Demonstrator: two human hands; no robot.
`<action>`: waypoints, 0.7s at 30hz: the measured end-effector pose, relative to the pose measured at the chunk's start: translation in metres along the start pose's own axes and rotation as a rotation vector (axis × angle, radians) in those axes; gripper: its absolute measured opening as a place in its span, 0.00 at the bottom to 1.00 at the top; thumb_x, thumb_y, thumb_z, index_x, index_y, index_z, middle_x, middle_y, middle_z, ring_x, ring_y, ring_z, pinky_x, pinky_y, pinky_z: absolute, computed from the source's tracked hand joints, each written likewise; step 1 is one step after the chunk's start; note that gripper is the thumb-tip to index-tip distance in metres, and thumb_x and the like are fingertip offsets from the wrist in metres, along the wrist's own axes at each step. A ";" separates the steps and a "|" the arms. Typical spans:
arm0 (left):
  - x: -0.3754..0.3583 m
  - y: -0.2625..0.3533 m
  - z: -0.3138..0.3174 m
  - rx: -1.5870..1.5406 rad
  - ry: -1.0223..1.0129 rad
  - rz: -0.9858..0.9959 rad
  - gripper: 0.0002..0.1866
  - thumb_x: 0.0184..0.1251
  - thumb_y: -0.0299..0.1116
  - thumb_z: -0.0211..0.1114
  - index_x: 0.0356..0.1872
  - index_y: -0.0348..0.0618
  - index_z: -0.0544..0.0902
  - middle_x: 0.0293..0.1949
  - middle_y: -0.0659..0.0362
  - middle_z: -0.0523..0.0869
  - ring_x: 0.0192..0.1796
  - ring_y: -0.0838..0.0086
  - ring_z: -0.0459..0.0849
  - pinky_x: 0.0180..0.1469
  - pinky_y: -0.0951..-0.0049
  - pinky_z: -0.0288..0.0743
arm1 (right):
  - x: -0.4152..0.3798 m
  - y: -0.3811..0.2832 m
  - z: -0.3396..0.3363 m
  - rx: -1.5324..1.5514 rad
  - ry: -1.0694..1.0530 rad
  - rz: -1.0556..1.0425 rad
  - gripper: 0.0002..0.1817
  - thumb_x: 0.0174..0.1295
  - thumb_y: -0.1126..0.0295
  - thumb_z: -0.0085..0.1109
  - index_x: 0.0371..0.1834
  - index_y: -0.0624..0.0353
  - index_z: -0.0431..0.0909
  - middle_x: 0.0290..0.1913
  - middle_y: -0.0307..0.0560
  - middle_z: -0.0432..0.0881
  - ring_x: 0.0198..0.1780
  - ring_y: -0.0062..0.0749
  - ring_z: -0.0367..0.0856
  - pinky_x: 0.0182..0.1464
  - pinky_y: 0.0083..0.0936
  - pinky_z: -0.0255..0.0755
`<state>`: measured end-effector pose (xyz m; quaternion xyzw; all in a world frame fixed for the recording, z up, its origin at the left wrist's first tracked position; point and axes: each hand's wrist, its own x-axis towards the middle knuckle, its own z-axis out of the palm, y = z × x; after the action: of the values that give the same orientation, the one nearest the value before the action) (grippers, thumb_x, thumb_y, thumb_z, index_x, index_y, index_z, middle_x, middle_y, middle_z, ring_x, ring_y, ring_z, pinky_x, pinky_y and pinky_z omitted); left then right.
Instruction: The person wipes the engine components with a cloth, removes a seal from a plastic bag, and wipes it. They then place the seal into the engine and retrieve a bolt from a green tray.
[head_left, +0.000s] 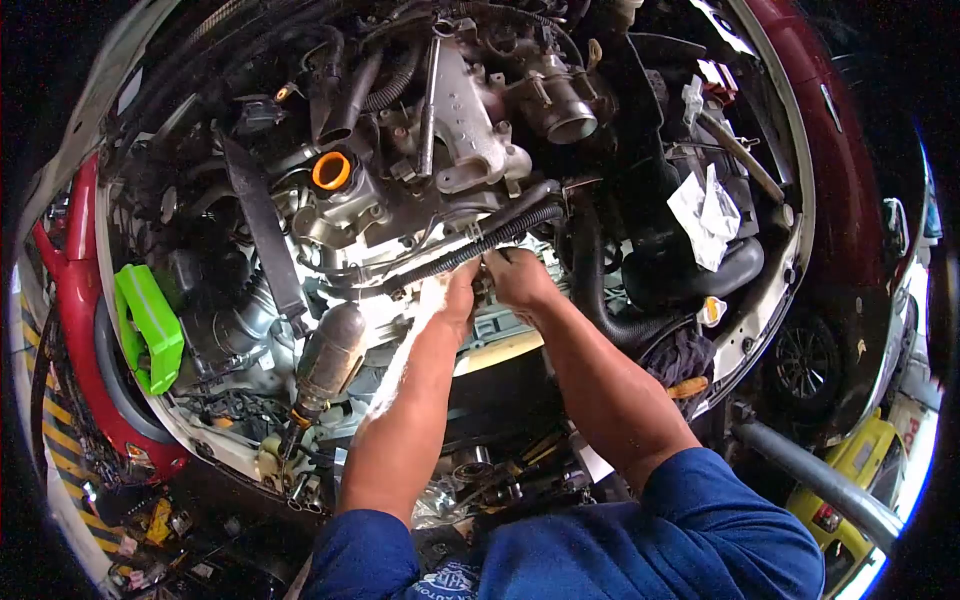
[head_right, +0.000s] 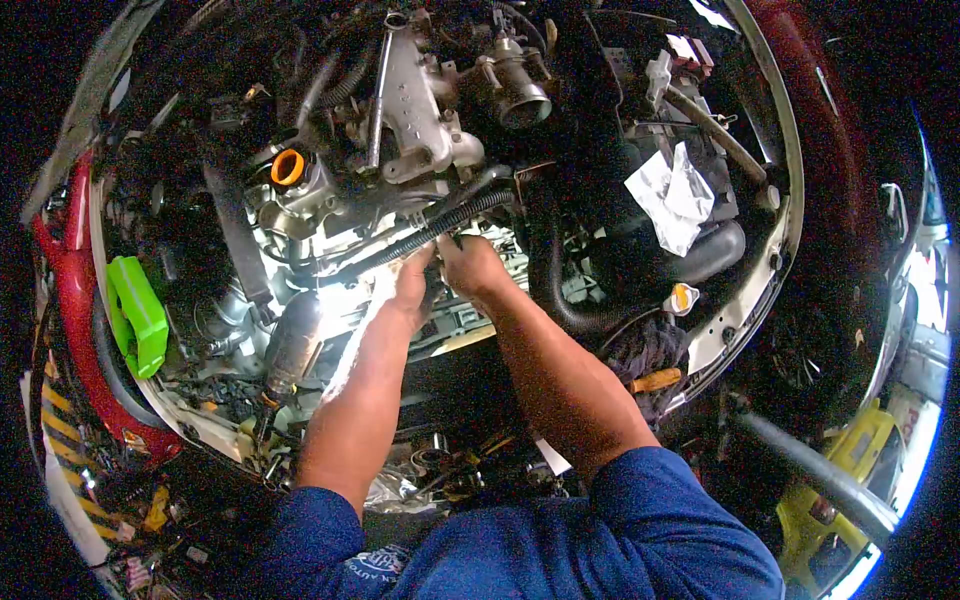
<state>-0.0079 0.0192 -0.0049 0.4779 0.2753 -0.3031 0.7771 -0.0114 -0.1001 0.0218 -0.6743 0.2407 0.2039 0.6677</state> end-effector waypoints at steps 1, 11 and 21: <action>-0.001 0.000 0.000 0.016 0.026 -0.008 0.17 0.64 0.41 0.61 0.52 0.47 0.78 0.44 0.63 0.82 0.45 0.75 0.78 0.50 0.69 0.72 | -0.003 -0.003 0.000 0.093 -0.030 0.014 0.20 0.70 0.61 0.50 0.37 0.72 0.79 0.29 0.45 0.79 0.29 0.24 0.70 0.32 0.28 0.67; 0.012 -0.017 -0.004 -0.086 0.114 0.208 0.19 0.60 0.31 0.66 0.53 0.39 0.76 0.48 0.58 0.81 0.49 0.72 0.77 0.54 0.70 0.70 | 0.004 0.014 0.004 0.395 -0.043 0.053 0.15 0.69 0.65 0.52 0.37 0.70 0.78 0.32 0.43 0.80 0.30 0.23 0.73 0.34 0.25 0.69; 0.003 -0.014 0.003 -0.169 0.072 0.241 0.16 0.60 0.29 0.66 0.49 0.40 0.78 0.46 0.61 0.81 0.47 0.75 0.76 0.52 0.72 0.70 | 0.006 0.021 0.002 0.286 -0.025 -0.040 0.14 0.69 0.67 0.52 0.38 0.71 0.78 0.33 0.42 0.80 0.34 0.22 0.73 0.37 0.22 0.70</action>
<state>-0.0153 0.0107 -0.0137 0.4510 0.2682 -0.1661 0.8349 -0.0195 -0.0985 0.0015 -0.5745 0.2454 0.1623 0.7638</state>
